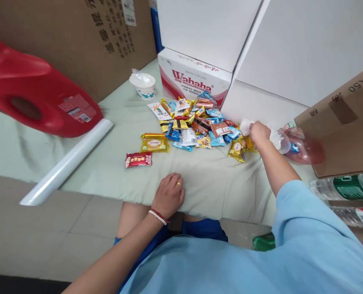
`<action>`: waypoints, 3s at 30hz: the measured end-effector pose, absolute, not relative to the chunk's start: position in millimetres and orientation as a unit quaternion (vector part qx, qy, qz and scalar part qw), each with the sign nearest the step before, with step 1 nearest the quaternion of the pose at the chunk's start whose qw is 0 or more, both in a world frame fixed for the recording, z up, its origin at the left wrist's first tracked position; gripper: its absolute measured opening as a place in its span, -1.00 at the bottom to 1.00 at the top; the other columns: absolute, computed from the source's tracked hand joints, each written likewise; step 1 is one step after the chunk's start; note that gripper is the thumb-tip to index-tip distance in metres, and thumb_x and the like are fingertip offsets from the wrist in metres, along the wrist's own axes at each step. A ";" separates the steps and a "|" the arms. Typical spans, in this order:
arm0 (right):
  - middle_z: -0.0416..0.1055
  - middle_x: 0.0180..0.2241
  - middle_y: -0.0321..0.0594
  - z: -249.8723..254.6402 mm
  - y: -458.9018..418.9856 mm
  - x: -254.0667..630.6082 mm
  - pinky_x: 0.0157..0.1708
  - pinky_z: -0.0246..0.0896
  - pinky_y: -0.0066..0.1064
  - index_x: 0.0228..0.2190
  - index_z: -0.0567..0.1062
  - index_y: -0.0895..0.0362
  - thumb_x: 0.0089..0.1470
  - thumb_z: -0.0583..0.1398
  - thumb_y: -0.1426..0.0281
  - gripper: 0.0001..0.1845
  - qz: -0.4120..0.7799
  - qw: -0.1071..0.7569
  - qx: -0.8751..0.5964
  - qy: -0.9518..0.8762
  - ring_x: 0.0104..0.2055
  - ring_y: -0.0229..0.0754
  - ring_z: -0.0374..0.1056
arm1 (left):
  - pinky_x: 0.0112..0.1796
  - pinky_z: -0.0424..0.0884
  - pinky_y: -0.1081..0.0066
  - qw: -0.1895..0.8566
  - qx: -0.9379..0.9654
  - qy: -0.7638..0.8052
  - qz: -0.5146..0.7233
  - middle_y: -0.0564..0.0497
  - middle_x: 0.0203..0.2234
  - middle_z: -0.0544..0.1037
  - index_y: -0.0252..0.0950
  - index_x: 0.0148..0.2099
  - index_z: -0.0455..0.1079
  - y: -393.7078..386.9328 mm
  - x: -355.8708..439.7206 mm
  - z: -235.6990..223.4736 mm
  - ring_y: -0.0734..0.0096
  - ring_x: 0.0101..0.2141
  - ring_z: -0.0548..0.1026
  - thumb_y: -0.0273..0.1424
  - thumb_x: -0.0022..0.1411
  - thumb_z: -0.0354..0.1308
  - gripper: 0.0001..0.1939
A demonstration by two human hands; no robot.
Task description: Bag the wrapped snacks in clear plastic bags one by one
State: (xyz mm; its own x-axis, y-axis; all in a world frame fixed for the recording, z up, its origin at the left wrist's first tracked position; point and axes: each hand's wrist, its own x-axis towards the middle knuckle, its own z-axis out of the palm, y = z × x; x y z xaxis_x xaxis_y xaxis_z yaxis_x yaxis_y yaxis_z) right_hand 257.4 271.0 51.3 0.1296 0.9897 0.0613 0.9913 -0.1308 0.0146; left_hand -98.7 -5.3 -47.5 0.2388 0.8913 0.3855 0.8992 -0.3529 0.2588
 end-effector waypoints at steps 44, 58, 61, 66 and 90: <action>0.45 -0.18 0.02 29.7 377.1 -162.8 -0.02 0.24 -0.14 -0.16 0.54 0.25 0.38 0.04 0.45 -0.72 0.000 0.175 -0.359 -0.917 -0.03 0.05 0.32 | -0.24 0.45 0.43 -0.137 -0.711 -0.599 -0.343 -0.06 -0.08 0.50 -0.13 0.15 0.40 1.6 -195.4 -54.9 0.39 -0.23 0.50 -0.65 0.31 -0.09 -0.50; 0.54 -0.12 -0.03 58.7 51.6 85.2 -0.22 0.36 -0.27 0.04 0.51 0.09 0.25 0.17 0.62 -0.62 0.108 0.256 -0.213 -0.937 -0.18 -0.08 0.35 | -0.36 0.47 0.46 -0.688 -0.207 -0.408 -0.563 -0.11 0.05 0.46 -0.17 0.19 0.38 4.3 -147.3 -14.3 0.29 -0.12 0.47 0.07 0.23 0.23 -0.39; 0.53 -0.10 -0.02 54.9 30.6 97.9 -0.20 0.37 -0.26 0.06 0.49 0.12 0.24 0.16 0.65 -0.60 0.118 0.264 -0.230 -0.930 -0.18 -0.08 0.34 | -0.24 0.53 0.40 -0.740 -0.202 -0.387 -0.512 -0.10 0.22 0.36 -0.06 0.29 0.26 -4.1 -121.4 -2.4 0.25 -0.03 0.48 -0.05 0.02 0.47 -0.16; 0.53 -0.17 -0.04 47.8 19.5 110.9 -0.20 0.38 -0.26 -0.03 0.50 0.14 0.26 0.11 0.64 -0.68 0.116 0.273 -0.234 -0.926 -0.21 -0.10 0.32 | -0.15 0.57 0.30 -0.707 -0.206 -0.429 -0.523 -0.11 0.22 0.35 -0.07 0.29 0.22 -4.1 -96.1 10.9 0.12 0.08 0.43 -0.15 -0.09 0.55 -0.07; 0.46 0.03 0.18 36.1 46.1 85.4 -0.06 0.41 -0.12 0.10 0.37 0.30 0.05 0.24 0.57 -0.45 0.157 0.055 -0.491 -0.855 0.01 0.17 0.41 | 0.34 0.10 0.05 -0.407 -0.504 -0.625 -0.435 -0.22 0.29 0.30 -0.24 0.34 0.16 -2.6 -53.9 1.1 -0.07 0.31 0.25 -0.28 0.01 0.40 -0.12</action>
State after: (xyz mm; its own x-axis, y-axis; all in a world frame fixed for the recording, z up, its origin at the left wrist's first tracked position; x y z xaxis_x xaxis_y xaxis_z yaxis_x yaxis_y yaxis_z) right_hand 85.4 46.1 36.1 -0.5123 0.8566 -0.0611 0.8222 0.4687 -0.3228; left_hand -53.9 -2.6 1.1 -0.1600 0.9846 -0.0705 0.2752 0.1131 0.9547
